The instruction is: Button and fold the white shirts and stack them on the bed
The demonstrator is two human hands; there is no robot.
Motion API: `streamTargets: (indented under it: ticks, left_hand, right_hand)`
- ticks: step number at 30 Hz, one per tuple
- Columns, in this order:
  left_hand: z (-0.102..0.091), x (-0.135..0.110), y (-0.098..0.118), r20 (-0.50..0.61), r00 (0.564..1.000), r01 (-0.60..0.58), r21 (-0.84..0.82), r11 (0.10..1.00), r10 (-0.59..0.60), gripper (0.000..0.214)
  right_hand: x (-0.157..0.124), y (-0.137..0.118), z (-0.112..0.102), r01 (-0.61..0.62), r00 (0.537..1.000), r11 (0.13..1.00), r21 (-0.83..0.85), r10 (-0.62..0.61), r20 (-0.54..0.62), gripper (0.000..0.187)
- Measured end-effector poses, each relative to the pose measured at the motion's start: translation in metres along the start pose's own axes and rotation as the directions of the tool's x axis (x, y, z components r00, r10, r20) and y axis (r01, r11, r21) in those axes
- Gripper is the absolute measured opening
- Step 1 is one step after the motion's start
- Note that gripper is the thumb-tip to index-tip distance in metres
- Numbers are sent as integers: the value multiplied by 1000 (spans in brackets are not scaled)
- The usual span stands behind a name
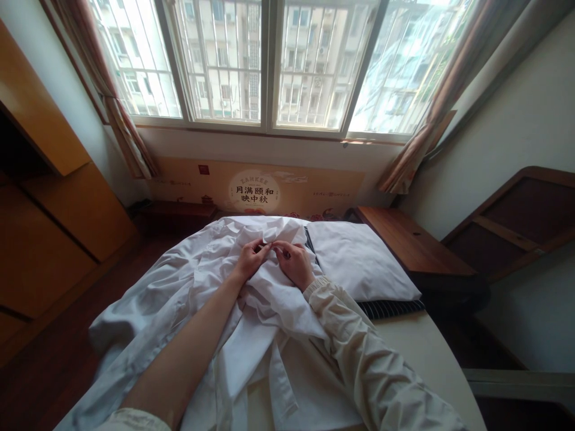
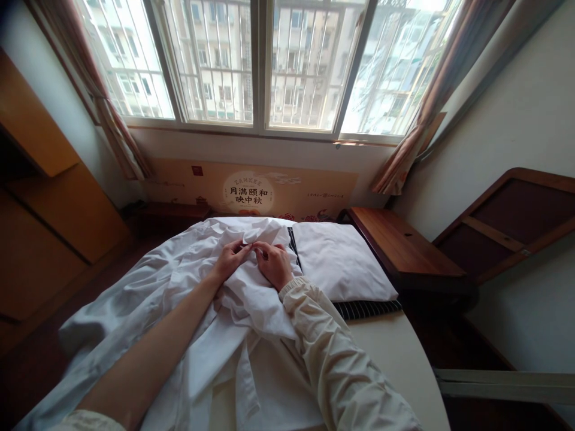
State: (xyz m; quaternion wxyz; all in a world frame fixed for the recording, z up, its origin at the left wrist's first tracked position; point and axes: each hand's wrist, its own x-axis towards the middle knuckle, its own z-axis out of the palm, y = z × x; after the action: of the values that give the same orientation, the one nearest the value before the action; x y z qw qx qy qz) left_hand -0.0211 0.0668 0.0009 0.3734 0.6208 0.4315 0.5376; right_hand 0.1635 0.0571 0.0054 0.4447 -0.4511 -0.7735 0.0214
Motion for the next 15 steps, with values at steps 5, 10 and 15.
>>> streamTargets:
  ticks: [5, 10, 15]
  left_hand:
    - [1, 2, -3, 14, 1000, 13, -37, 999, -12, 38]
    - [0, 1, -1, 8, 1000, 27, -57, 998, -27, 41]
    - [1, 0, 3, -1, 1000, 29, -114, 993, -30, 42]
  right_hand:
    - [0, 0, 0, -12, 1000, 1000, 19, 12, -25, 18]
    - [1, -1, -2, -15, 999, 1000, -7, 14, -38, 14]
    - [2, -2, -3, 8, 1000, 1000, -7, -8, -23, 15]
